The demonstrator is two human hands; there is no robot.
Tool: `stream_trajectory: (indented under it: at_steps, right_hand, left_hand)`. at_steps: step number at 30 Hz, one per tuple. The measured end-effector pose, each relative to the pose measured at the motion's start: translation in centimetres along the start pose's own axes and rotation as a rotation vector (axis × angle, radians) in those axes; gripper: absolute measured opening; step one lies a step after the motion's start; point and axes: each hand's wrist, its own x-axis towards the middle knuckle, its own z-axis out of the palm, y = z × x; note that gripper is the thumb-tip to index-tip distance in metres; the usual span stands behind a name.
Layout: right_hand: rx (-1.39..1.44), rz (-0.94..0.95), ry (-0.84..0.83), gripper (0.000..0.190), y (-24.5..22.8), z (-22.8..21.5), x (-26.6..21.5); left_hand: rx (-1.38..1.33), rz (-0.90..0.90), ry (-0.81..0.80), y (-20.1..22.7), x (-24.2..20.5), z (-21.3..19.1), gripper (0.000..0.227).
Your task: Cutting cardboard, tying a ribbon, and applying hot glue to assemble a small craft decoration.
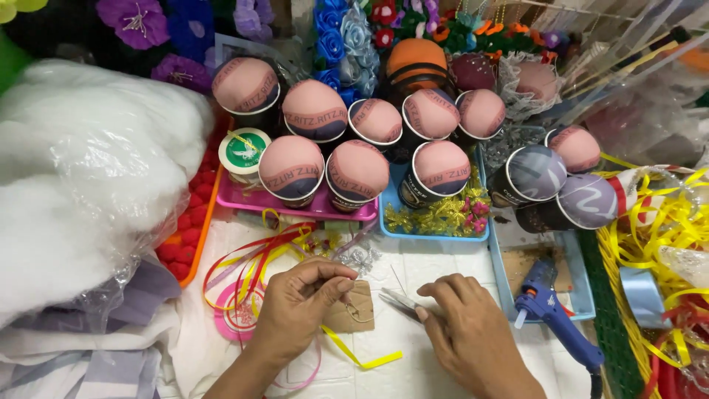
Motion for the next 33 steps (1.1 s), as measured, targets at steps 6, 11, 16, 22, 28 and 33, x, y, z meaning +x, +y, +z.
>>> stream_trajectory:
  at_steps: [6, 11, 16, 22, 28, 33]
  right_hand:
    - [-0.129, 0.018, -0.004, 0.038, 0.6, 2.9, -3.1]
    - [-0.182, -0.021, 0.017, 0.041, 2.1, 4.3, -3.9]
    - [-0.164, -0.059, 0.008, 0.043, 3.0, 4.6, -4.4]
    - [-0.062, 0.015, -0.014, 0.036, 2.8, 4.7, -5.9]
    - [0.047, 0.349, 0.233, 0.052, 1.6, 4.3, -8.1]
    - [-0.245, 0.158, 0.341, 0.048, 2.5, 3.2, -5.9]
  left_hand:
    - [0.049, 0.000, -0.006, -0.4, 0.1, 0.3, 0.017]
    - [0.103, 0.058, -0.033, -0.6, -0.2, 0.8, 0.019]
    - [0.185, 0.189, -0.078, 0.2, -0.6, 1.2, 0.012]
    - [0.226, 0.299, -0.061, 1.4, -1.2, 1.7, 0.011]
    - [0.155, 0.241, -0.060, 0.9, -1.8, 2.2, 0.011]
    - [0.142, 0.314, -0.100, 1.1, -2.3, 2.3, 0.008]
